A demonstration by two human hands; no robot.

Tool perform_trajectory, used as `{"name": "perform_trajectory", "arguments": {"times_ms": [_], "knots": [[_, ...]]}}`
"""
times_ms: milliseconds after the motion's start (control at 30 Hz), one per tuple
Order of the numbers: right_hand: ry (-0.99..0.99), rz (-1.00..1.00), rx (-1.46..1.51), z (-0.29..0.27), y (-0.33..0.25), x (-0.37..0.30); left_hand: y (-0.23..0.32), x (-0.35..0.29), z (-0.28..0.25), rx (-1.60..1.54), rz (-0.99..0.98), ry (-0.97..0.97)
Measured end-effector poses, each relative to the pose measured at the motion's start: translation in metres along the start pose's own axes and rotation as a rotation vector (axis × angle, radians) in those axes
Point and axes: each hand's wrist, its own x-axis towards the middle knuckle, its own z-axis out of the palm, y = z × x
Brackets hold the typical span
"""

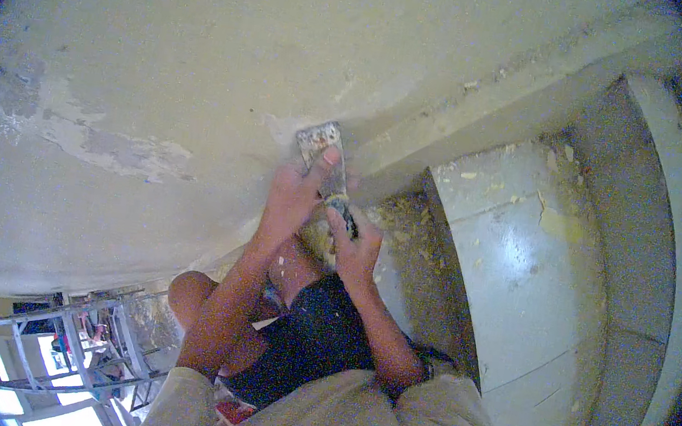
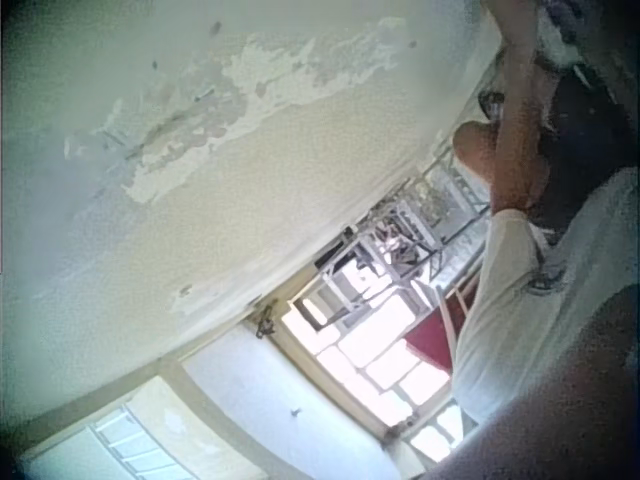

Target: The person scrapes old paint or plaster from a wall or ceiling using a metal scraper tool.

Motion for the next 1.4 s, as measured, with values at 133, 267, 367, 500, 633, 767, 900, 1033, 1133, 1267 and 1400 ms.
{"name": "perform_trajectory", "arguments": {"times_ms": [133,267,367,500,633,767,900,1033,1133,1267,1400], "knots": [[0.015,-0.018,-0.043,0.0,-0.006,-0.002,0.001,0.001,0.003,-0.123,0.016,0.011],[0.045,-0.142,-0.014,0.006,0.001,0.005,0.013,0.007,-0.006,-0.092,0.06,-0.068],[0.049,-0.112,0.027,0.006,0.007,0.006,0.008,0.004,0.001,-0.1,0.07,0.005],[0.001,-0.15,0.004,0.002,-0.014,0.012,0.021,0.002,-0.007,0.062,0.068,-0.054],[0.052,-0.171,-0.044,0.001,0.006,0.012,0.013,0.016,-0.007,-0.022,0.075,-0.048],[0.025,-0.023,0.06,0.0,-0.011,0.01,0.017,0.013,-0.001,-0.104,0.084,-0.03],[0.045,-0.06,0.017,-0.001,0.008,0.011,0.008,0.014,-0.004,-0.032,0.044,-0.047],[0.034,-0.033,-0.014,-0.002,0.0,0.003,0.006,0.008,-0.001,-0.074,0.027,-0.043],[0.024,-0.06,-0.012,-0.001,-0.012,0.018,0.026,0.014,0.001,-0.119,0.058,-0.019],[0.021,-0.105,-0.088,-0.007,-0.003,0.003,0.018,0.003,0.008,-0.118,0.047,0.067],[0.0,-0.057,-0.094,-0.008,0.003,0.005,0.025,0.005,0.0,0.069,0.045,-0.022]]}}
